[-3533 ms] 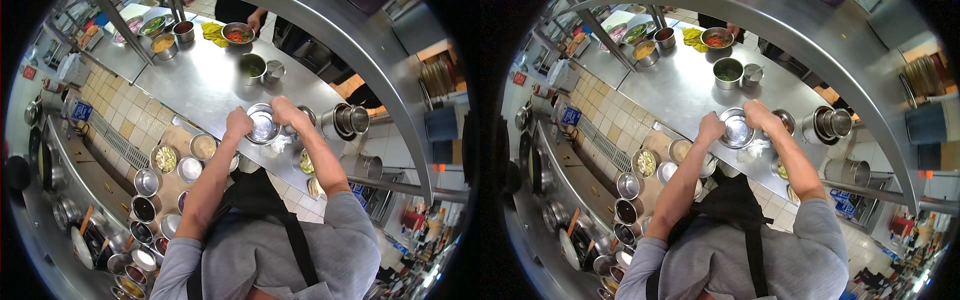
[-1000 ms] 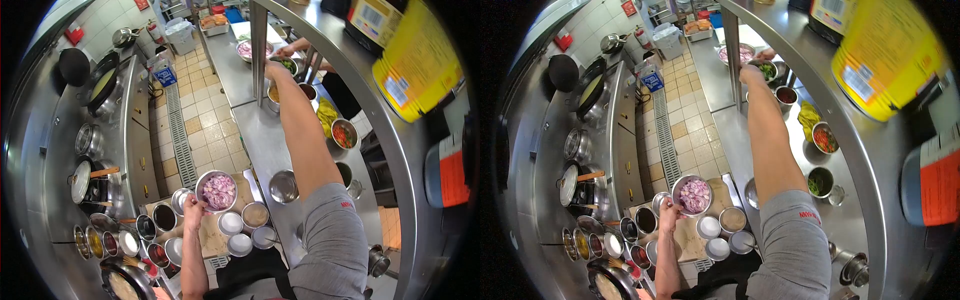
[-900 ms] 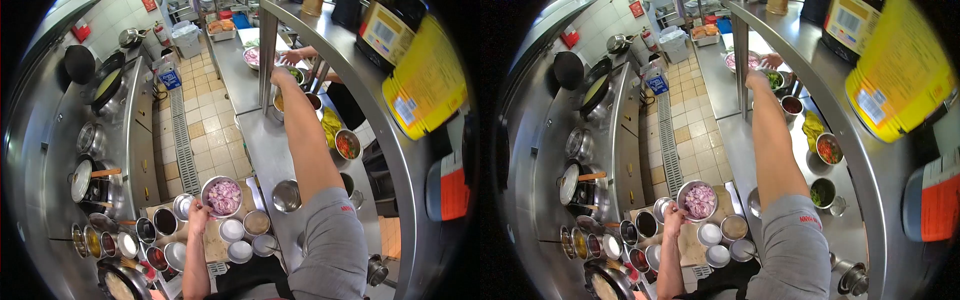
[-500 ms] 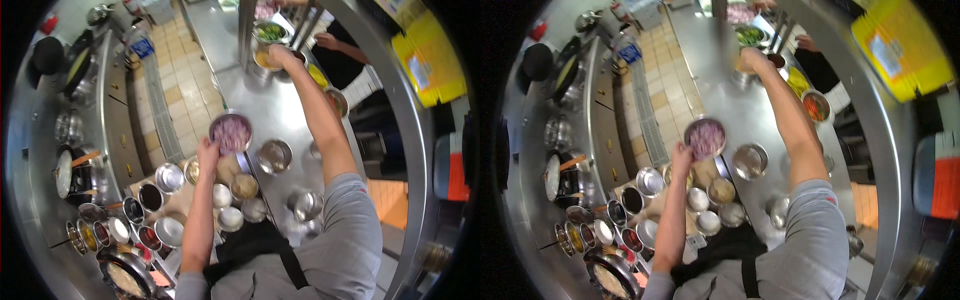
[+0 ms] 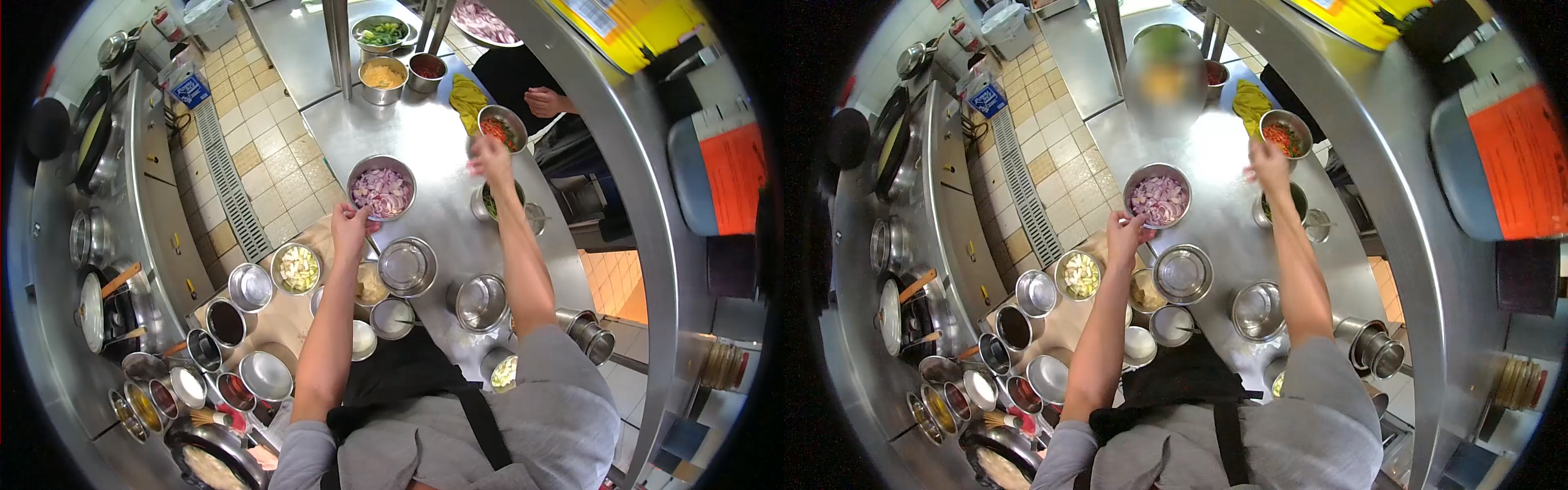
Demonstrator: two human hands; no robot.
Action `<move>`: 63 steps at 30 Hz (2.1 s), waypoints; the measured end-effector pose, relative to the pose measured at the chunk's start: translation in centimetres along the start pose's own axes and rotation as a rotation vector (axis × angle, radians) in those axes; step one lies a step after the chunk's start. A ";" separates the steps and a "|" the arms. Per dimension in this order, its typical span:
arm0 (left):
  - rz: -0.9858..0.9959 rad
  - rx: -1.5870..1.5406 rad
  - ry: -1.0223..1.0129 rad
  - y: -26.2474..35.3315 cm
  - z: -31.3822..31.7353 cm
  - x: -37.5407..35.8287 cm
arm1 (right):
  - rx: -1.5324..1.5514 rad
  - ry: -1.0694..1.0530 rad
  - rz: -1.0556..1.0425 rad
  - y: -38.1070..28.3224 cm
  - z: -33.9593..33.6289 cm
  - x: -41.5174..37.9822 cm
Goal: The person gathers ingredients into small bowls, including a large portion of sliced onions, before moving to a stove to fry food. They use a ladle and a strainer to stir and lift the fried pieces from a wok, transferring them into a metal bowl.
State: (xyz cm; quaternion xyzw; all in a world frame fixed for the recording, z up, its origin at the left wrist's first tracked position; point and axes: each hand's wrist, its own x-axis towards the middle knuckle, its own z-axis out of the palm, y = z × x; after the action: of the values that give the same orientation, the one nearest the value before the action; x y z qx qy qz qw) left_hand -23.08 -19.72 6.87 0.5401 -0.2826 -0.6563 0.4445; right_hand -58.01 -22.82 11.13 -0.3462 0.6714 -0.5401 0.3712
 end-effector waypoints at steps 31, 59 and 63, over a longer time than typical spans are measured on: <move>0.057 -0.432 -0.134 8.7 -9.2 -11.8 | -0.255 -0.592 0.016 -5.5 6.2 -19.4; -0.030 -0.391 -0.017 3.3 -9.2 -20.6 | -1.079 -0.780 -0.360 -9.6 14.0 -27.8; -0.035 -0.390 -0.058 2.5 -8.6 -20.1 | -0.908 -0.599 -0.402 -6.4 14.4 -27.9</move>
State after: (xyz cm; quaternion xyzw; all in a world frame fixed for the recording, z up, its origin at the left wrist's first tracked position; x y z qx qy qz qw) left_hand -13.69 -2.02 15.99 0.4293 -0.1533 -0.7217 0.5210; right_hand -31.55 -6.56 18.87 -0.7292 0.6225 -0.1365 0.2492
